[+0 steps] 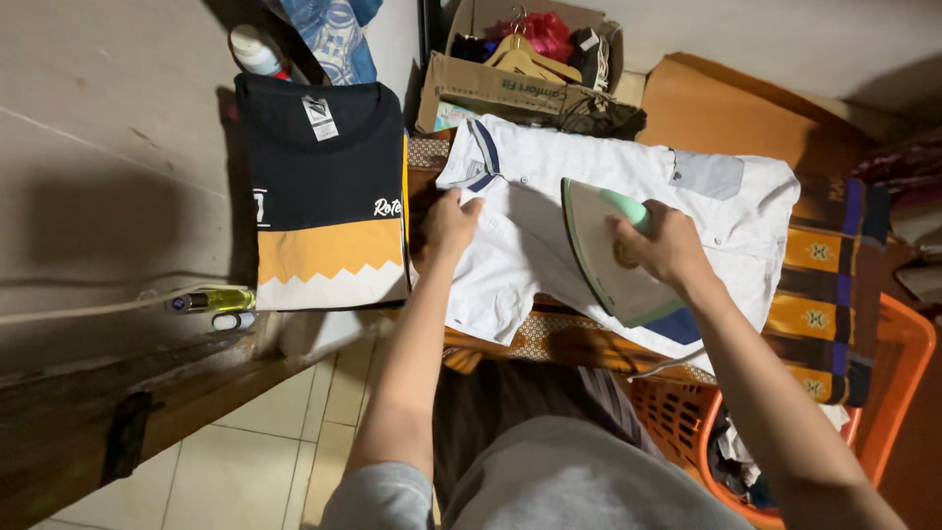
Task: The person irons a white shirt on a wooden table, smoothing out wrinkles with a green iron. They then fold the shirt neatly and place it on top of a stack of other folded clothes.
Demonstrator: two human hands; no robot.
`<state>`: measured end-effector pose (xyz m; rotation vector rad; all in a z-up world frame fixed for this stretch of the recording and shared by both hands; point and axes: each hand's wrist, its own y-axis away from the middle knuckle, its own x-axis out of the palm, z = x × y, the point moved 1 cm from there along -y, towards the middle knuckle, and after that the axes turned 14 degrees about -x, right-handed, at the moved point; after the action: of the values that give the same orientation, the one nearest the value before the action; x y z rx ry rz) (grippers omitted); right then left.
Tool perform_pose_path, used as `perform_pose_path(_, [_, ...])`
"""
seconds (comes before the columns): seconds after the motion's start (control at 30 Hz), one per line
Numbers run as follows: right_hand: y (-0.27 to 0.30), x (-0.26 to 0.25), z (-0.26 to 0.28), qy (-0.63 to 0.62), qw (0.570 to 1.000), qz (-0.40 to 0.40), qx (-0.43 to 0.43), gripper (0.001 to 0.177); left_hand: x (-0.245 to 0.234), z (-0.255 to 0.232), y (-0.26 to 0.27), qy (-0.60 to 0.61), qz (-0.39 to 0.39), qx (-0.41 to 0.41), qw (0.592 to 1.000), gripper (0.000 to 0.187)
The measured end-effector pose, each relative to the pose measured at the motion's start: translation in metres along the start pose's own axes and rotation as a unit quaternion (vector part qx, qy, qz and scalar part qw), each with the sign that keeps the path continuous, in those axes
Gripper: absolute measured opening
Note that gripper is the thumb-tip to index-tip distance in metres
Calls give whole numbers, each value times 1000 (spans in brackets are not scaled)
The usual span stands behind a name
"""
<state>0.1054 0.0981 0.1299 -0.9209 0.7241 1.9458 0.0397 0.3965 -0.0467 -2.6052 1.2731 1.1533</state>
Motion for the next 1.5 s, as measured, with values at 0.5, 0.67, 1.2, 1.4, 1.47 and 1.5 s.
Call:
perform_pose_path(0.5, [53, 4, -20, -81, 992, -69, 70, 53, 14, 92, 184, -225, 108, 347, 904, 14])
perform_pose_path(0.67, [68, 11, -25, -78, 994, -62, 39, 54, 14, 62, 226, -128, 82, 376, 914, 43])
perform_pose_path(1.2, [72, 150, 50, 26, 990, 125, -51, 51, -7, 155, 145, -4, 61, -209, 976, 40])
perform_pose_path(1.4, [85, 190, 38, 77, 995, 61, -28, 56, 7, 189, 136, 73, 115, -177, 975, 28])
perform_pose_path(1.47, [94, 187, 40, 82, 996, 46, 9, 55, 9, 198, 140, 80, 90, -139, 983, 25])
perform_pose_path(1.5, [90, 190, 46, 76, 996, 39, 12, 53, 9, 199, 137, 87, 84, -132, 984, 25])
